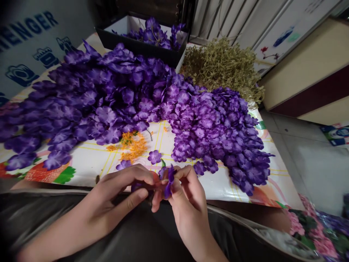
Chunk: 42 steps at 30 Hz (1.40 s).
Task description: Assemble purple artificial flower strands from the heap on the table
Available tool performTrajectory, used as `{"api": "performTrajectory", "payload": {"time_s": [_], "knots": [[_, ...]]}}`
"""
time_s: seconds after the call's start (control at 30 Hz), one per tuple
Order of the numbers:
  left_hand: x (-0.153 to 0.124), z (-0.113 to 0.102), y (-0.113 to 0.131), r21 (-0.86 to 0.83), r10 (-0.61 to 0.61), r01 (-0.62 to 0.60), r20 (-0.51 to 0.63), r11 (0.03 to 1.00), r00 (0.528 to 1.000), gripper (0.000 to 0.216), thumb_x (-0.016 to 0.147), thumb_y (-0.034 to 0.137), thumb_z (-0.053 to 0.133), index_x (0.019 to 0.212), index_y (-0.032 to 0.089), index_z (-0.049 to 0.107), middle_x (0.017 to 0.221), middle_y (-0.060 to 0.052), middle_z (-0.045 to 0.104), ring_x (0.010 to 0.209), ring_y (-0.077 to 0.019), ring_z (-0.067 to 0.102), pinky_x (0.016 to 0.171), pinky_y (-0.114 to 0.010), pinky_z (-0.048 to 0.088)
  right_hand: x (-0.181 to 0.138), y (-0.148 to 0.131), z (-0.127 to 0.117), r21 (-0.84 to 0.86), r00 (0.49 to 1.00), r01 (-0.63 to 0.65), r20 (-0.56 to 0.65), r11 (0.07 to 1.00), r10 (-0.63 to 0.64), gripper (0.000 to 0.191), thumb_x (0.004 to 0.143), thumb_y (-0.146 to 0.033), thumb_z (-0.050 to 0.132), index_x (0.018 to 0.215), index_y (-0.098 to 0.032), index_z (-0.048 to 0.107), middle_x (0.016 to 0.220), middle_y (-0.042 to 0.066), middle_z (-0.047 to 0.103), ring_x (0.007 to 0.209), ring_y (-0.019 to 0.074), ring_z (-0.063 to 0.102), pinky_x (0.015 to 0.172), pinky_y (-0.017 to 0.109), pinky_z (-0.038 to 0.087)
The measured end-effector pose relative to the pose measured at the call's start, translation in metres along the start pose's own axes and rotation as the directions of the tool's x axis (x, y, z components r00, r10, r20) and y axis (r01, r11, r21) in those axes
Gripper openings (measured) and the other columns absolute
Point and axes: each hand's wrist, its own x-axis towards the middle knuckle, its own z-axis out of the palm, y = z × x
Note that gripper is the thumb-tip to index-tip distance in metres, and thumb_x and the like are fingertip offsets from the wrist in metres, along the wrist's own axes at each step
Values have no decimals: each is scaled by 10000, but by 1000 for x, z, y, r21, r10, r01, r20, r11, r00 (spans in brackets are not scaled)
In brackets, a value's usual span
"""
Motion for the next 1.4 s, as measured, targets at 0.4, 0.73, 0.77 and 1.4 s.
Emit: {"api": "performTrajectory", "payload": {"time_s": [0.4,0.73,0.77,1.4], "knots": [[0,11,-15,780,404,-262,14,568,915,67,884,139,513,853,135,572,908,-98,610,929,-262,560,878,-443,435,5,6,1,127,976,-204,-47,971,212,192,896,-314,565,752,-209,496,486,-81,481,396,84,510,394,181,453],[-6,8,1,-125,312,-315,-44,941,949,155,940,205,486,833,140,578,868,-79,607,849,-169,583,810,-291,480,13,6,-6,149,891,-449,148,881,429,218,753,-287,731,715,-165,554,526,-64,419,431,34,317,420,156,255],[-7,9,2,-330,252,-251,-42,910,967,205,959,247,450,829,147,575,790,-59,607,773,-151,587,761,-282,489,13,6,-6,135,885,-455,180,880,430,242,744,-307,735,708,-166,542,521,-71,395,426,32,284,415,160,242],[5,13,-15,-855,-164,204,142,476,976,366,849,445,602,689,117,623,427,89,314,388,-55,204,433,-228,156,133,7,-22,-939,927,125,225,-320,-299,136,820,-107,491,809,-124,625,855,192,644,887,342,517,805,457,354]]}}
